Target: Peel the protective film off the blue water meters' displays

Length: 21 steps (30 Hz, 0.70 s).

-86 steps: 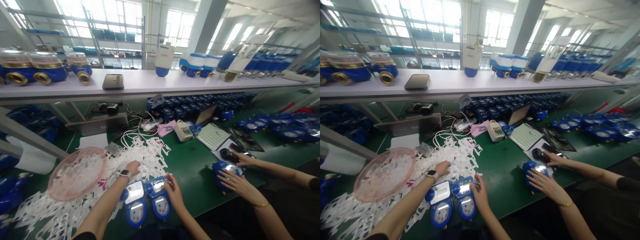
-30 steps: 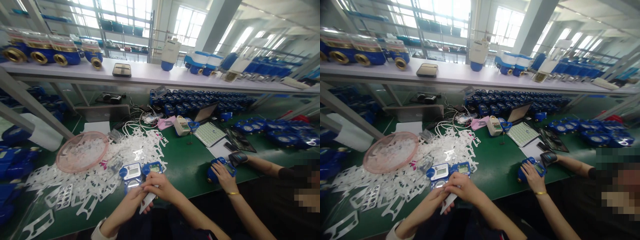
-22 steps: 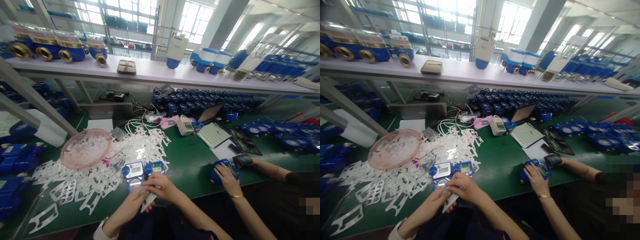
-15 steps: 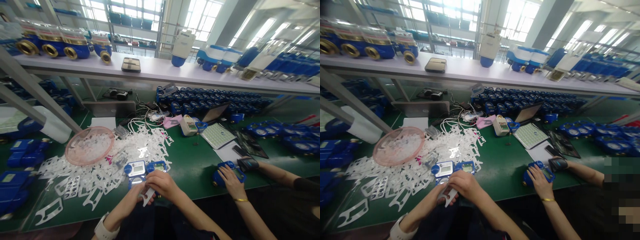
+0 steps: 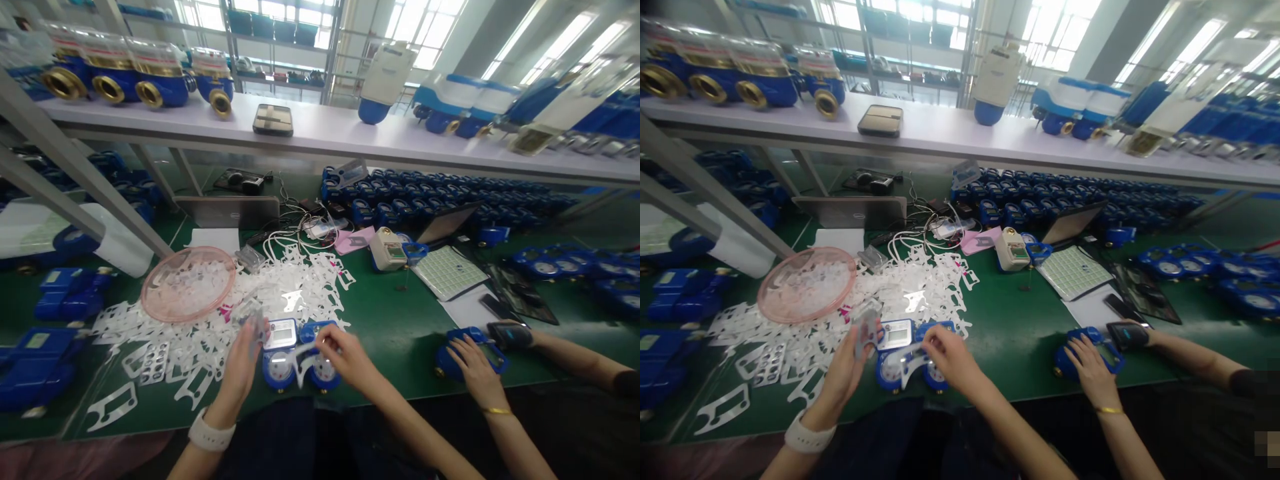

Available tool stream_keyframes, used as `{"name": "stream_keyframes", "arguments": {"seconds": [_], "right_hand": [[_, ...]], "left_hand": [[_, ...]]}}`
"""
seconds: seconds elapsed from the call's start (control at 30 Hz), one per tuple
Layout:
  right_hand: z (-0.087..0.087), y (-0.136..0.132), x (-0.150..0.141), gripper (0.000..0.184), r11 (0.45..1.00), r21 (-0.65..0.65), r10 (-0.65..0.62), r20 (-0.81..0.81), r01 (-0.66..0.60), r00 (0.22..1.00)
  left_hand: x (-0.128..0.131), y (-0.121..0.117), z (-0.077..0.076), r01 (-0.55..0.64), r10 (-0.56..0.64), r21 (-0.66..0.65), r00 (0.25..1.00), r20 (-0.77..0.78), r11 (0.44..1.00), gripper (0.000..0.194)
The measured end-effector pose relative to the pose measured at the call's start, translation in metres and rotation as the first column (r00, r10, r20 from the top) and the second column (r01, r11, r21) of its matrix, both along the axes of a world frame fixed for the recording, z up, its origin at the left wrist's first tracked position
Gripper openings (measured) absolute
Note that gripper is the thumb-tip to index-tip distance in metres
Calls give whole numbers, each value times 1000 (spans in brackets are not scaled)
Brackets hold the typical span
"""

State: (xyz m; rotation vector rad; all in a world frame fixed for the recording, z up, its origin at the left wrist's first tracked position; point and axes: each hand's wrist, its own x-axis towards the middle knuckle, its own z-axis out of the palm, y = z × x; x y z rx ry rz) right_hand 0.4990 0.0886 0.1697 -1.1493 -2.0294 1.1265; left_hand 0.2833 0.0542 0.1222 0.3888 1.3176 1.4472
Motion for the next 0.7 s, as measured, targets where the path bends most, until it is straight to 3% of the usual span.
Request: {"name": "stream_keyframes", "arguments": {"seconds": [0.03, 0.07, 0.1, 0.17, 0.23, 0.3, 0.43, 0.6, 0.7], "right_hand": [[-2, 8, 1, 9, 988, 2, -156, -37, 156, 987], [-5, 14, 2, 11, 963, 8, -267, -72, 269, 961], [-8, 17, 2, 15, 944, 3, -328, -99, 330, 940], [-14, 17, 1, 18, 941, -93, -334, -91, 326, 938], [-19, 9, 0, 21, 925, -269, -290, -44, 268, 956], [-24, -3, -1, 24, 881, -395, -292, -26, 259, 956], [-38, -16, 7, 28, 826, -467, -394, -80, 315, 916], [-61, -10, 30, 39, 727, -518, -566, -80, 451, 820], [-72, -7, 39, 41, 693, -519, -601, -31, 501, 799]], "left_hand": [[4, -4, -5, 93, -85, 33, 977, -194, 995, 46], [8, -7, -9, 196, -156, 61, 902, -402, 979, 50], [13, -11, -12, 296, -192, 82, 780, -595, 952, 52], [23, -15, -16, 447, -138, 110, 486, -863, 888, 53], [32, -16, -16, 546, -12, 130, 248, -969, 828, 55], [40, -14, -16, 609, 87, 136, 109, -990, 781, 59], [49, -7, -17, 659, 126, 104, 14, -992, 745, 64], [50, 2, -31, 552, 55, -8, -98, -994, 834, 71], [48, 4, -44, 573, 6, -83, -152, -988, 815, 65]]}}
